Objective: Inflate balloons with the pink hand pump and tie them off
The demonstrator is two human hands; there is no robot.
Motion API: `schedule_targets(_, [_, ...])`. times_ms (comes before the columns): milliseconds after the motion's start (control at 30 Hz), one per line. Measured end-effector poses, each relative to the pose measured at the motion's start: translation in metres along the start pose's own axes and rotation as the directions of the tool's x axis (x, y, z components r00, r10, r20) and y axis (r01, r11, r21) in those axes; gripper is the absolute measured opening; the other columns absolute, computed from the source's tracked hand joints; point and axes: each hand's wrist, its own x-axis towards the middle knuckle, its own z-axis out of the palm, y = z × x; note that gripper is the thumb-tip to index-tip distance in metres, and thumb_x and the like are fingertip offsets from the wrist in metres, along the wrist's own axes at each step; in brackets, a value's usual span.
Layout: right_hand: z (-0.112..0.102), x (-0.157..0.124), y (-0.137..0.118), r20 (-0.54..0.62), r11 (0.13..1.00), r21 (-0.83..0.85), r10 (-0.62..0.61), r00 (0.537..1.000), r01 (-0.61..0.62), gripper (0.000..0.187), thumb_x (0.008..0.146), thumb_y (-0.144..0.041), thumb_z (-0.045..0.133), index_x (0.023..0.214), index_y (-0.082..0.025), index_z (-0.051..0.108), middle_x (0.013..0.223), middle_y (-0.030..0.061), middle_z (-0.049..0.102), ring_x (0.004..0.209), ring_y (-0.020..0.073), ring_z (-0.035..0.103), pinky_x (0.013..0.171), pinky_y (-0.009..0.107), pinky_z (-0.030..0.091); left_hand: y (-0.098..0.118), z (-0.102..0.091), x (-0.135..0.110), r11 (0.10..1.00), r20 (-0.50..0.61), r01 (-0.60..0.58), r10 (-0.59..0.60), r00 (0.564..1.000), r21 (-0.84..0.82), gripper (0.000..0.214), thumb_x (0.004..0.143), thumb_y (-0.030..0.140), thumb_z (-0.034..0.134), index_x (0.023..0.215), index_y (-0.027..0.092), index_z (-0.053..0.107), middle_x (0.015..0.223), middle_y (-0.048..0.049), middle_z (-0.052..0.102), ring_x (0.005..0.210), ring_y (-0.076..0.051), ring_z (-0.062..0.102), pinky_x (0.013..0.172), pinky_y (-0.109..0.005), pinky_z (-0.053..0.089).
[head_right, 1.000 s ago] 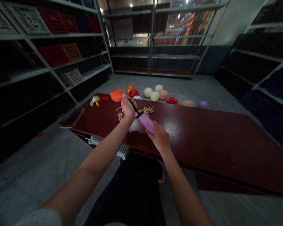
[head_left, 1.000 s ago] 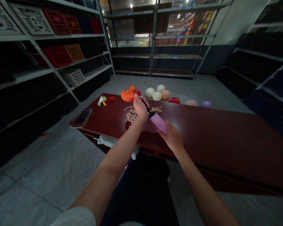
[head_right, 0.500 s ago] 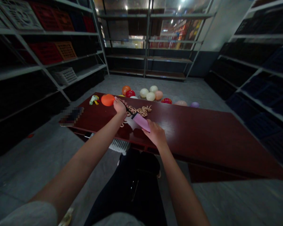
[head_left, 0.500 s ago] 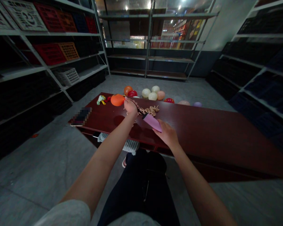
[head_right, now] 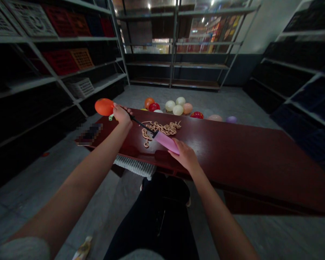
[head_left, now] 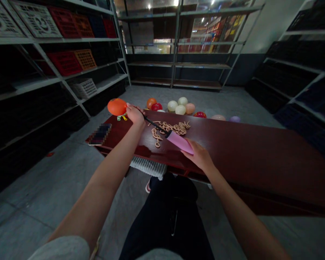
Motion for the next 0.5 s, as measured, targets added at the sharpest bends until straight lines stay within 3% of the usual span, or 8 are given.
schedule_targets(133, [0.0, 0.0, 0.008, -0.018, 0.998, 0.059, 0.01, 1.0, -0.008, 0.051, 0.093, -0.041, 0.06, 0.14, -0.023, 0.052, 0.127, 0.0117, 0.07, 0.109, 0.0279, 0.07, 0.096, 0.044, 0.056, -0.019, 0.007, -0.023, 0.998, 0.025, 0.052, -0.051, 0.998, -0.037, 0.037, 0.106, 0.047, 0.033, 0.078, 0.023, 0.035, 0.056, 0.0071, 0.035, 0.038, -0.006, 0.035, 0.038, -0.017, 0.026])
schedule_targets(300, [0.0, 0.002, 0.011, -0.002, 0.995, 0.068, 0.069, 0.998, -0.068, 0.05, 0.093, -0.041, 0.06, 0.138, -0.023, 0.053, 0.125, 0.0113, 0.07, 0.109, 0.0288, 0.07, 0.095, 0.045, 0.056, -0.062, 0.015, -0.062, 0.983, 0.118, 0.173, -0.165, 0.979, -0.059, 0.041, 0.102, 0.056, 0.042, 0.078, 0.022, 0.036, 0.054, 0.008, 0.032, 0.038, -0.006, 0.033, 0.039, -0.017, 0.027])
schedule_targets(500, [0.0, 0.003, 0.008, -0.016, 0.989, 0.068, 0.133, 0.991, -0.132, 0.05, 0.092, -0.04, 0.061, 0.139, -0.023, 0.053, 0.127, 0.0118, 0.07, 0.112, 0.0293, 0.069, 0.095, 0.045, 0.056, -0.095, 0.015, -0.09, 0.961, 0.242, 0.276, -0.261, 0.935, -0.03, 0.037, 0.105, 0.047, 0.038, 0.077, 0.023, 0.036, 0.054, 0.0075, 0.036, 0.038, -0.007, 0.036, 0.04, -0.019, 0.028])
